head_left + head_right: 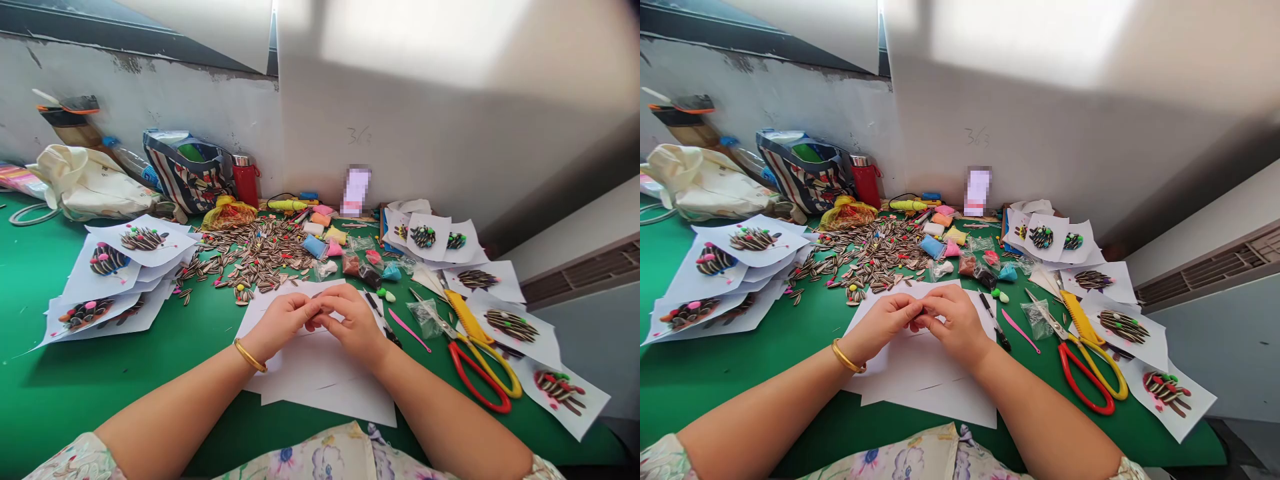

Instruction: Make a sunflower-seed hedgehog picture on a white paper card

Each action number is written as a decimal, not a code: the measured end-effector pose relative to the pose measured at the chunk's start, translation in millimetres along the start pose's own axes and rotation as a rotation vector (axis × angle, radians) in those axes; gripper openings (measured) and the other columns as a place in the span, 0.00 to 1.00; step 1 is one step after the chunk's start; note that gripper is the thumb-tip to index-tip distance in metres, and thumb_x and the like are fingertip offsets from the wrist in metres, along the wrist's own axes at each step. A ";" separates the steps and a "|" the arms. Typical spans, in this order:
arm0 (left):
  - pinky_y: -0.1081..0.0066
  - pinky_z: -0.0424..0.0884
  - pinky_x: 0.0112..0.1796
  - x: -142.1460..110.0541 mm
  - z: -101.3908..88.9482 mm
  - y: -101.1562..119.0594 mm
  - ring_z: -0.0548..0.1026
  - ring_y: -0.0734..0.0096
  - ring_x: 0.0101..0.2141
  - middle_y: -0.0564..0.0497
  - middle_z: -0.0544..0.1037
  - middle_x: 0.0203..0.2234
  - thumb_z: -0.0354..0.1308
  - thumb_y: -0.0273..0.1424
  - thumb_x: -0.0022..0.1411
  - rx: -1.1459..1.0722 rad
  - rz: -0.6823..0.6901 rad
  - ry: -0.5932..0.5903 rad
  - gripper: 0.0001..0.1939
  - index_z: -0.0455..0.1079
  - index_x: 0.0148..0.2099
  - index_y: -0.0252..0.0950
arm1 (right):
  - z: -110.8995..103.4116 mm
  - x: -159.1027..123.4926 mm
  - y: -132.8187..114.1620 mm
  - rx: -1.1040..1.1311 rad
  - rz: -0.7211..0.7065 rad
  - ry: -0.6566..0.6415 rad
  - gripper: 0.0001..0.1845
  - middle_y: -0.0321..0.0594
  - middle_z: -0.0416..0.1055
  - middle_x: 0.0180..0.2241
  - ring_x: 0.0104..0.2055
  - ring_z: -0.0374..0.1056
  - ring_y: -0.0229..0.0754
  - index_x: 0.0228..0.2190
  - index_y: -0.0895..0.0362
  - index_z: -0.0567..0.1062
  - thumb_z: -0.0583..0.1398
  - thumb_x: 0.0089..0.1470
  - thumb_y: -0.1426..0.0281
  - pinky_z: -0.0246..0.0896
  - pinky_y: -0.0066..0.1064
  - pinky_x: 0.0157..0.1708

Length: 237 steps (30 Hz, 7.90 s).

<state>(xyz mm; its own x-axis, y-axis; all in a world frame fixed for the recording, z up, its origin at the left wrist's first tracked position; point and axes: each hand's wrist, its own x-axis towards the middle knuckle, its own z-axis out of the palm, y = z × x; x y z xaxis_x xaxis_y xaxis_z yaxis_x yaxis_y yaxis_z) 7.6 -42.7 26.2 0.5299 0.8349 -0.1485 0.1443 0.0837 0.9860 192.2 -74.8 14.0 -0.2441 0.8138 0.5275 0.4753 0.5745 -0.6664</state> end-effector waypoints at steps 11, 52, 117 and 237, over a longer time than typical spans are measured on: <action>0.73 0.65 0.30 3.0 0.7 2.8 0.67 0.74 0.25 0.53 0.73 0.22 0.60 0.47 0.60 -0.119 -0.008 0.116 0.20 0.71 0.30 0.34 | -6.5 3.5 -1.3 0.154 0.088 0.228 0.05 0.40 0.74 0.36 0.41 0.70 0.44 0.36 0.51 0.79 0.62 0.61 0.65 0.68 0.39 0.44; 0.73 0.65 0.31 0.6 3.7 3.1 0.69 0.74 0.27 0.52 0.73 0.25 0.60 0.49 0.60 -0.160 -0.033 0.025 0.21 0.71 0.32 0.34 | 1.1 -0.5 0.4 0.043 0.052 0.076 0.10 0.43 0.74 0.41 0.46 0.69 0.46 0.42 0.50 0.79 0.63 0.58 0.71 0.68 0.41 0.47; 0.56 0.66 0.49 19.9 -18.3 -27.5 0.73 0.57 0.47 0.47 0.80 0.45 0.54 0.22 0.64 1.157 0.444 0.201 0.17 0.73 0.52 0.41 | -8.1 4.7 44.4 -0.013 0.286 0.072 0.09 0.44 0.74 0.47 0.50 0.70 0.45 0.41 0.54 0.74 0.56 0.61 0.67 0.66 0.41 0.52; 0.60 0.68 0.47 28.4 -12.5 -34.0 0.71 0.60 0.43 0.46 0.76 0.43 0.49 0.24 0.70 1.206 0.583 0.070 0.20 0.68 0.61 0.41 | -7.2 9.7 44.6 -0.677 0.231 -0.281 0.10 0.42 0.75 0.41 0.46 0.64 0.47 0.43 0.53 0.80 0.59 0.63 0.67 0.54 0.36 0.43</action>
<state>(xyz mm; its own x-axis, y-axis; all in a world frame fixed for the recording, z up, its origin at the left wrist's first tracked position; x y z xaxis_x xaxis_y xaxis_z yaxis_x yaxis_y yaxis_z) 7.3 -15.0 -10.6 0.7274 0.6136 0.3073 0.5746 -0.7894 0.2161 217.1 -42.0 -6.8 -0.2383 0.9503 0.2002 0.9320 0.2817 -0.2279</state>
